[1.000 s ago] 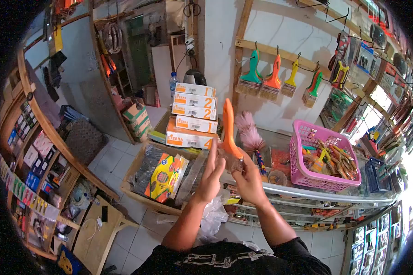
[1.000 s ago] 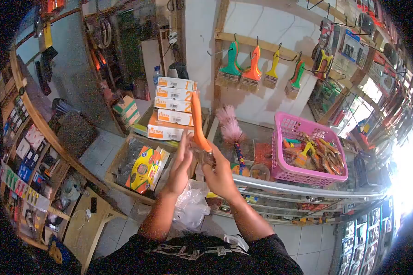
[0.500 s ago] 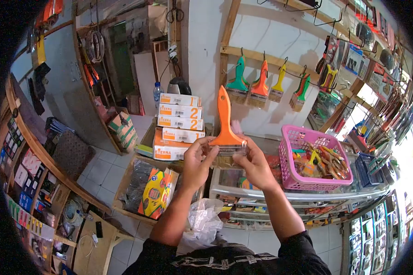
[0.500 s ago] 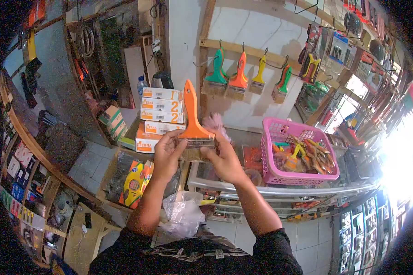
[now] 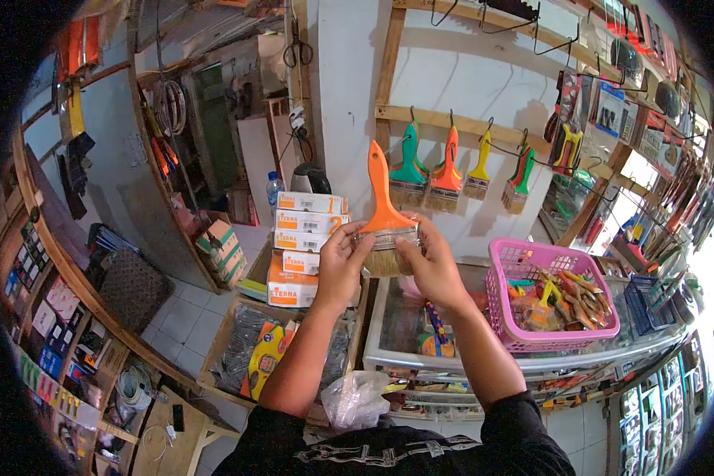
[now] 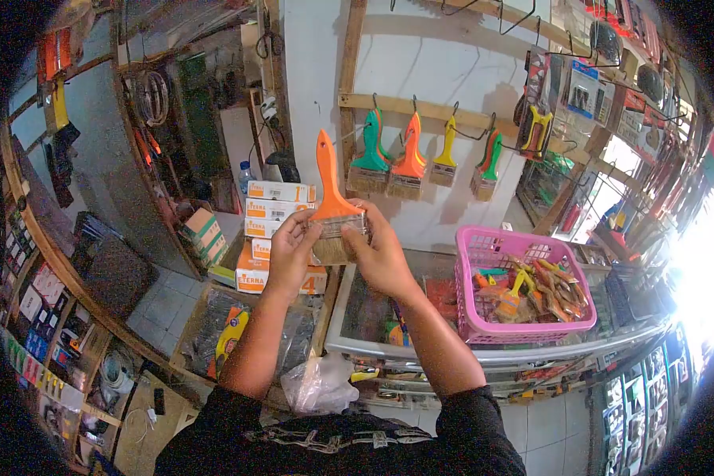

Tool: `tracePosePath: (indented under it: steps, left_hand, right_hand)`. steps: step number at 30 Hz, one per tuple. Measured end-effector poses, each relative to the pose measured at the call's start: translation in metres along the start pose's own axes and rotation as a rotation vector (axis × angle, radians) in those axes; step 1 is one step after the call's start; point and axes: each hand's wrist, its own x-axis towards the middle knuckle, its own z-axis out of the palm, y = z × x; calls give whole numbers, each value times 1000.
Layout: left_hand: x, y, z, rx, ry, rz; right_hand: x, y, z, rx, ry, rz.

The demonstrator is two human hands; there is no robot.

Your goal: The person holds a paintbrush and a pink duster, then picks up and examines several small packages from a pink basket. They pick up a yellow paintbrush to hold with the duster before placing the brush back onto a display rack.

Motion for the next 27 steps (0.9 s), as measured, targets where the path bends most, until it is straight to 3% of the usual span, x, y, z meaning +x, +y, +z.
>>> tracePosePath:
  steps: [17, 27]
  left_hand:
    - [15, -9, -3, -107, -8, -87]
    - [24, 3, -3, -115, -64, -17]
  right_hand:
    - [13, 4, 1, -139, 61, -38]
    - [9, -16, 12, -240, 115, -99]
